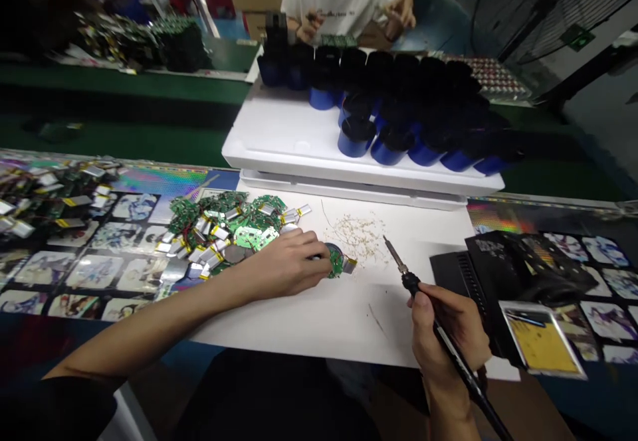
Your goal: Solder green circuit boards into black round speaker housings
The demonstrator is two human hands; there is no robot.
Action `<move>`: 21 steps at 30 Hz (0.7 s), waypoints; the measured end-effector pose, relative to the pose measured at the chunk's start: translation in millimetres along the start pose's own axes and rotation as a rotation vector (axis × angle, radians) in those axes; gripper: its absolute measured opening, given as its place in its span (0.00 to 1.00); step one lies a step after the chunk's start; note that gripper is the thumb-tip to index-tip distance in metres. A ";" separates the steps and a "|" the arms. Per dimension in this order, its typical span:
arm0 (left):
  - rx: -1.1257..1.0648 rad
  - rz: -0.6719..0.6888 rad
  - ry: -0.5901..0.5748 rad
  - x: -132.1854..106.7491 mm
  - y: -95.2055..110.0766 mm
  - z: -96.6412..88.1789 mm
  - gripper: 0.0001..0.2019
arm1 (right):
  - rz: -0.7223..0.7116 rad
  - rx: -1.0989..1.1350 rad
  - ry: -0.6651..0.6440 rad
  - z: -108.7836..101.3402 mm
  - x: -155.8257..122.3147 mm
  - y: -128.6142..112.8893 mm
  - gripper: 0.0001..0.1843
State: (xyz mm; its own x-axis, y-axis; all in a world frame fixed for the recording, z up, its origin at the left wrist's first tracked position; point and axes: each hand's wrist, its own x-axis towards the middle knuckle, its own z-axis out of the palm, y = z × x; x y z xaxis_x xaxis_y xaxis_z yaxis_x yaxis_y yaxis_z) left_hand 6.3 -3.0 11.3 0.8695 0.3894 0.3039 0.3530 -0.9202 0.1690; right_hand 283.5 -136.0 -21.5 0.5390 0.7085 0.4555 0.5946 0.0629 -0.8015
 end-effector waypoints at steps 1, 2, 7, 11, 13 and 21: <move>-0.002 0.002 -0.004 0.0 0.1 -0.1 0.07 | 0.064 -0.002 0.001 5.5 -0.3 4.2 0.18; -0.003 0.002 -0.007 0.0 0.2 -0.2 0.07 | 0.106 0.005 0.015 10.8 -0.8 8.3 0.22; -0.022 -0.013 -0.026 -0.6 -1.0 0.1 0.08 | 0.119 0.001 0.014 27.4 -3.9 19.5 0.26; -0.038 -0.001 -0.059 -0.5 -3.4 -0.3 0.10 | 0.174 -0.024 -0.001 26.8 -2.6 17.3 0.28; -0.040 0.006 -0.070 -0.1 -3.9 -1.2 0.10 | 0.225 -0.024 -0.003 25.5 -1.3 17.8 0.30; -0.082 -0.053 -0.085 -1.8 0.7 -2.3 0.09 | 0.309 0.064 -0.036 28.1 -0.7 48.5 0.32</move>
State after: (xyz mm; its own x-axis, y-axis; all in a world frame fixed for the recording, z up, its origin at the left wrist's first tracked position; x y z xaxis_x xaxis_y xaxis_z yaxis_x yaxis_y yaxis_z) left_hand 4.2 -4.2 13.1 0.8777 0.4293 0.2128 0.3728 -0.8908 0.2597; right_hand 295.2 -113.8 -71.6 0.6664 0.7252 0.1733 0.3667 -0.1163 -0.9230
